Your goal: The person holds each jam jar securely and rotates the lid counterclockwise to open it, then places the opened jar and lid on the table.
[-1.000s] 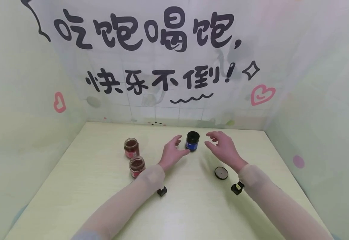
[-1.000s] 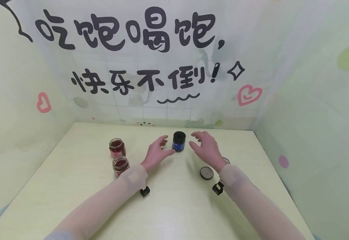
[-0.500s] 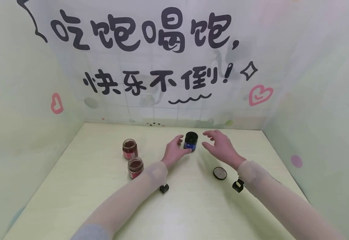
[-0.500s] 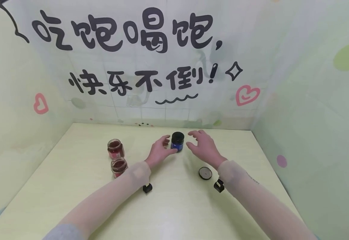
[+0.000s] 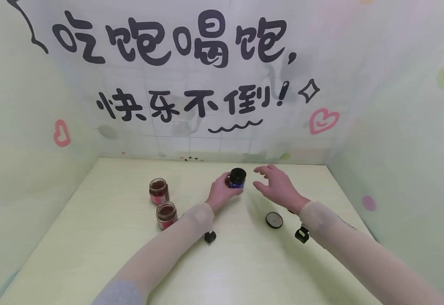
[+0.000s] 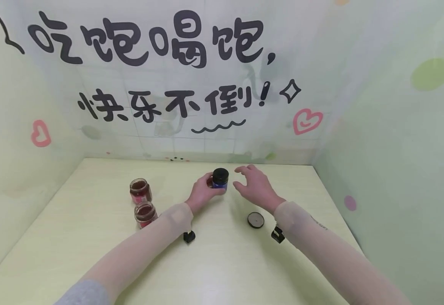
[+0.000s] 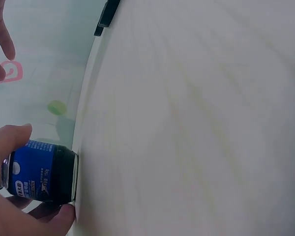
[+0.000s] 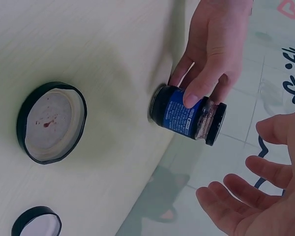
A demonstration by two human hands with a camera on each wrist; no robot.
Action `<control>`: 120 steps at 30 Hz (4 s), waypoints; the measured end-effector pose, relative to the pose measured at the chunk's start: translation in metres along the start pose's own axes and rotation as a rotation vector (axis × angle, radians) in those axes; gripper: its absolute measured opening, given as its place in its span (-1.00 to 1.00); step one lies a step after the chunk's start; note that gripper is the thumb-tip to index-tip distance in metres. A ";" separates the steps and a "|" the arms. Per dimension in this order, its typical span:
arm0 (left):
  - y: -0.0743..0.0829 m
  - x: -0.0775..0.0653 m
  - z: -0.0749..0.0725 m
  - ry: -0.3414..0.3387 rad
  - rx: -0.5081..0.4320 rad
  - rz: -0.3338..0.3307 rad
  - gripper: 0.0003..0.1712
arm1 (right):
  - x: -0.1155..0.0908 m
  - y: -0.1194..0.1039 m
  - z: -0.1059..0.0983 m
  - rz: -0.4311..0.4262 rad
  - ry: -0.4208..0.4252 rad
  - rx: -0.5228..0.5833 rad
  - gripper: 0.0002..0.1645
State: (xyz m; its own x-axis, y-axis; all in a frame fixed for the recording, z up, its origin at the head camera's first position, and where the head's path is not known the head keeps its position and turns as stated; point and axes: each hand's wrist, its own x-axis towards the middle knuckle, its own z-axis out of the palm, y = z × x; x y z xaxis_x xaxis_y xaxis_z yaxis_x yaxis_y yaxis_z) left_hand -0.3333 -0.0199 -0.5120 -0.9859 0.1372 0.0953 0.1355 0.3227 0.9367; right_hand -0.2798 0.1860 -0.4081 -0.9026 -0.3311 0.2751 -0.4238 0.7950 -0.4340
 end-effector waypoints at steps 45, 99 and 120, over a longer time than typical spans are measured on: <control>-0.001 -0.032 -0.036 0.074 0.013 -0.032 -0.16 | -0.016 0.000 0.013 0.019 -0.028 0.034 -0.51; 0.025 -0.102 -0.049 0.070 0.349 0.151 -0.35 | -0.007 -0.039 0.040 0.077 -0.234 0.416 -0.52; 0.025 -0.111 -0.045 0.041 0.371 0.127 -0.33 | -0.007 -0.045 0.048 0.107 -0.237 0.502 -0.50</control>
State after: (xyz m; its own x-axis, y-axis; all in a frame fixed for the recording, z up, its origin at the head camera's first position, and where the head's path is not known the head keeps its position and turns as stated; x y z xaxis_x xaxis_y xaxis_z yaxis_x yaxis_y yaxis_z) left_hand -0.2247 -0.0691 -0.4841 -0.9611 0.1627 0.2232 0.2755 0.6230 0.7321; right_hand -0.2575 0.1276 -0.4320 -0.9103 -0.4128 0.0321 -0.2602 0.5099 -0.8199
